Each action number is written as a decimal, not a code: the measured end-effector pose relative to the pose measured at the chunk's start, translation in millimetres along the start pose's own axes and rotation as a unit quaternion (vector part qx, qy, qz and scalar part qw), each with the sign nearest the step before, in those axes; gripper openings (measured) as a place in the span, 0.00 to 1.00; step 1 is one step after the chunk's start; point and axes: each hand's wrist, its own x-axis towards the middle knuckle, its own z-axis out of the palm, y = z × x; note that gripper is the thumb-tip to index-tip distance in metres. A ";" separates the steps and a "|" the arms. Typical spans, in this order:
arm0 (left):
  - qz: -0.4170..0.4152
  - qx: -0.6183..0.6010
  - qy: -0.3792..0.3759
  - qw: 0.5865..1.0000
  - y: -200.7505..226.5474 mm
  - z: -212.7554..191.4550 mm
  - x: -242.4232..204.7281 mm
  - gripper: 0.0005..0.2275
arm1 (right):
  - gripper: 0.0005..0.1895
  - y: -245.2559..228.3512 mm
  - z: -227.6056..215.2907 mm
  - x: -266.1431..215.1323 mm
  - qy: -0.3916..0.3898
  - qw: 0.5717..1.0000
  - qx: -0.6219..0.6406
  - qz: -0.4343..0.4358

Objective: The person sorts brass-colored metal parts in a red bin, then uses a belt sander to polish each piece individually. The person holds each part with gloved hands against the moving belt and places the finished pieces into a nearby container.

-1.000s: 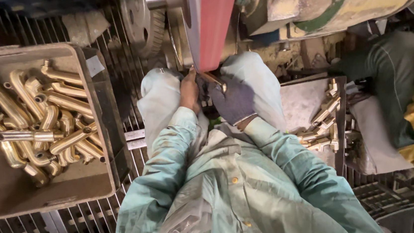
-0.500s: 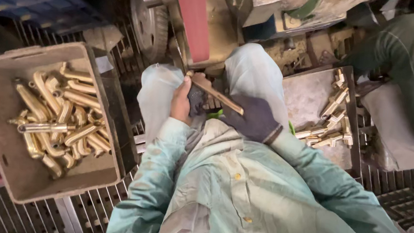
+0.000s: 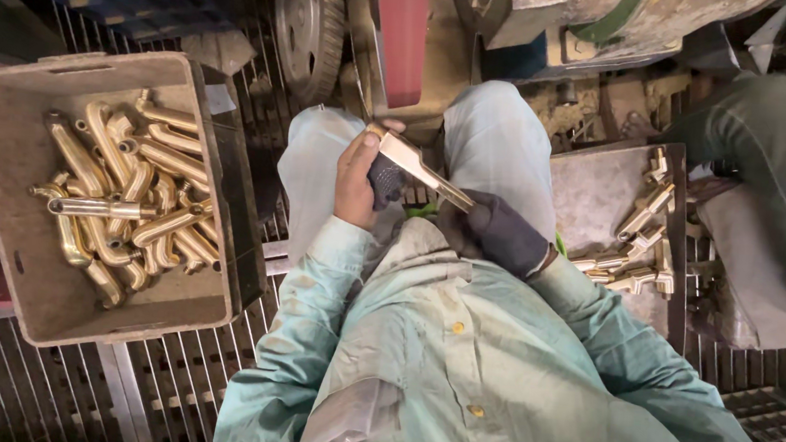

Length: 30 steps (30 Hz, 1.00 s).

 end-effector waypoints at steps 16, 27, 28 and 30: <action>-0.190 0.024 0.046 0.980 -40.5 -58.2 47.2 0.15 | 0.14 -38.1 36.6 16.4 0.232 0.811 -0.521 -0.128; -0.305 -0.026 0.068 0.950 -103.1 -73.7 90.4 0.16 | 0.15 -17.4 13.5 70.2 0.305 0.767 -0.553 -0.113; -0.326 -0.021 0.082 0.942 -108.1 -75.3 91.5 0.15 | 0.14 -14.7 11.5 75.2 0.307 0.761 -0.556 -0.130; -0.281 -0.017 0.120 0.952 -120.6 -75.0 94.4 0.14 | 0.14 -9.3 8.2 81.4 0.308 0.756 -0.559 -0.146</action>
